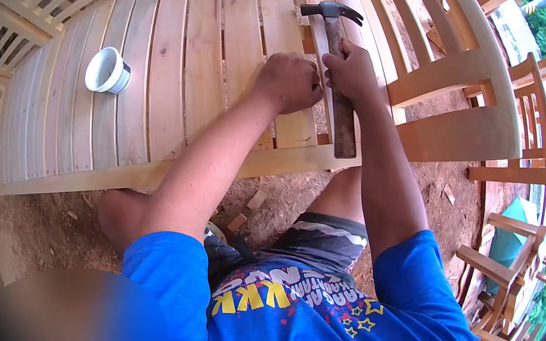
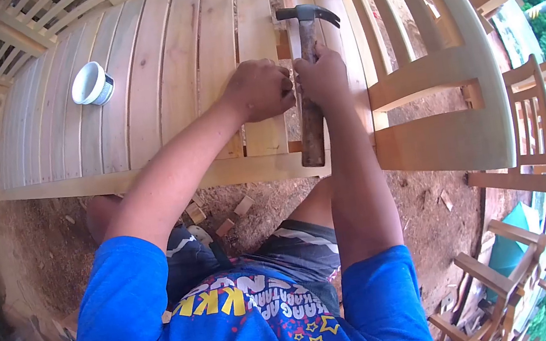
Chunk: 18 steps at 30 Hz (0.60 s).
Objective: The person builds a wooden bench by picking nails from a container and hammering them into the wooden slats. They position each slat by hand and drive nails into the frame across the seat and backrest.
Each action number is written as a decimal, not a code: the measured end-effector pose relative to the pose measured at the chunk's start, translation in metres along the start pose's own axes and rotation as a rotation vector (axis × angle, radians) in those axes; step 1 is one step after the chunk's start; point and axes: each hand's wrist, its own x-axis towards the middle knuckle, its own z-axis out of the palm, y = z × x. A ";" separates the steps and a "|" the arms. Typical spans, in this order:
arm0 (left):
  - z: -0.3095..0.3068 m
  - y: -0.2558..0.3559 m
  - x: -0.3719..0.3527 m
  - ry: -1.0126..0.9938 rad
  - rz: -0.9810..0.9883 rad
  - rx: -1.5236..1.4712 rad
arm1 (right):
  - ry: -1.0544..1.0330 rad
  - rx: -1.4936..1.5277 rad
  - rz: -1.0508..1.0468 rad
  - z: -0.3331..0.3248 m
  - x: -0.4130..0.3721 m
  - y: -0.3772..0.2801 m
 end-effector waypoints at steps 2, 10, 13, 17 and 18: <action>0.002 -0.001 0.000 0.003 -0.012 0.004 | 0.021 -0.154 -0.119 0.004 0.005 0.014; 0.004 -0.003 -0.002 0.171 0.022 -0.088 | 0.175 -0.309 -0.241 -0.038 -0.129 -0.043; 0.007 -0.002 0.000 0.145 -0.018 -0.081 | 0.116 -0.376 -0.460 -0.063 -0.176 -0.040; 0.014 -0.015 -0.011 0.360 0.133 -0.249 | -0.044 -0.476 -0.550 -0.074 -0.214 -0.048; 0.011 -0.015 -0.010 0.341 0.123 -0.262 | -0.068 -0.470 -0.593 -0.071 -0.216 -0.042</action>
